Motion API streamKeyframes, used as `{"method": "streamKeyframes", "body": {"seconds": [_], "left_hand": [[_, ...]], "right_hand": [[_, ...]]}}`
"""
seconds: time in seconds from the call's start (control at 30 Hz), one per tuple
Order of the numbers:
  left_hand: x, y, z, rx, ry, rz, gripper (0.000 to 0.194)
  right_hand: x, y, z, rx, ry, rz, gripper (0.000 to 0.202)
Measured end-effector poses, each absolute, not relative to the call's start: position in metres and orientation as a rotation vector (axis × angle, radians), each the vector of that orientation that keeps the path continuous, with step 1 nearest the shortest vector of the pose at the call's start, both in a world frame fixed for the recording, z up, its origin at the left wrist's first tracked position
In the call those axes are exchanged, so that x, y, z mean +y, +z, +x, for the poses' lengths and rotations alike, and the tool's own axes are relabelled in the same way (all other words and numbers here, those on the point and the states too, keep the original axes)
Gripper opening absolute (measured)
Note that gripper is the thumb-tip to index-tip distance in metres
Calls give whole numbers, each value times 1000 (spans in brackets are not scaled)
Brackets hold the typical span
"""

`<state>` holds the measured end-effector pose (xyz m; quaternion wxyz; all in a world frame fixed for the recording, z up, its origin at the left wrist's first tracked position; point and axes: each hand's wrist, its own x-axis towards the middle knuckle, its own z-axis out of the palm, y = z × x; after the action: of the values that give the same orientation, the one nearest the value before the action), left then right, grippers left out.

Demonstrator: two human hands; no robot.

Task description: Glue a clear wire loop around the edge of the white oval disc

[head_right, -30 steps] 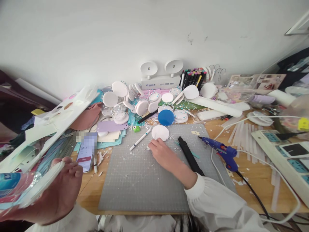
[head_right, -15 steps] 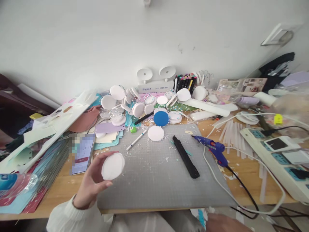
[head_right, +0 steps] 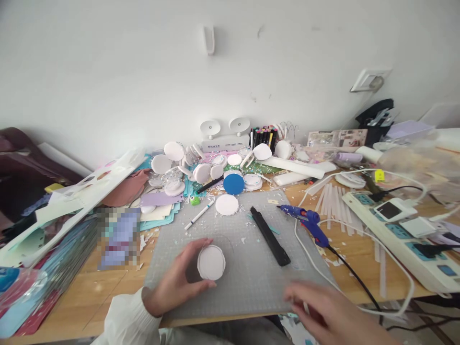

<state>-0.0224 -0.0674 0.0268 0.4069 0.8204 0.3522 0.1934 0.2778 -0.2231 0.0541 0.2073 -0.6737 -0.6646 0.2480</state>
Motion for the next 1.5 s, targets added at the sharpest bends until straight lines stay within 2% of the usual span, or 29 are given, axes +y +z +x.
{"method": "streamKeyframes", "body": {"seconds": [0.17,0.23,0.3,0.4,0.53,0.67,0.8,0.93,1.0,1.1,1.3,1.4,1.5], "left_hand": [[-69,22,-24,878,435,2219,77],[-69,23,-26,878,414,2261,78],[-68,23,-27,880,386,2294,80],[-67,24,-27,888,343,2329,82],[-67,24,-28,880,327,2376,85],[-66,23,-29,849,317,2429,89],[-64,21,-30,822,310,2450,95],[-61,22,-40,785,395,2466,97],[-60,25,-50,797,487,2458,91],[-59,32,-68,839,630,2429,80],[-52,43,-89,1013,825,2328,47],[-42,43,-84,1021,801,2334,27],[-26,41,-71,948,651,2394,21]], "right_hand": [[-217,62,273,-1891,1112,-1929,16],[-226,57,275,-1959,1164,-1878,29],[-229,52,277,-1985,1077,-1875,27],[-212,46,279,-1912,772,-1958,17],[-169,28,280,-1799,120,-2063,26],[-139,6,278,-1931,-199,-2028,26],[-131,0,273,-1957,-267,-1965,30],[-134,7,271,-1872,-45,-1965,30],[-134,9,273,-1853,17,-1978,30],[-131,10,277,-1869,-102,-1921,34],[-115,16,288,-2048,-363,-2013,58],[-99,20,288,-2137,-472,-2144,58],[-81,19,285,-2159,-526,-2219,54]]}}
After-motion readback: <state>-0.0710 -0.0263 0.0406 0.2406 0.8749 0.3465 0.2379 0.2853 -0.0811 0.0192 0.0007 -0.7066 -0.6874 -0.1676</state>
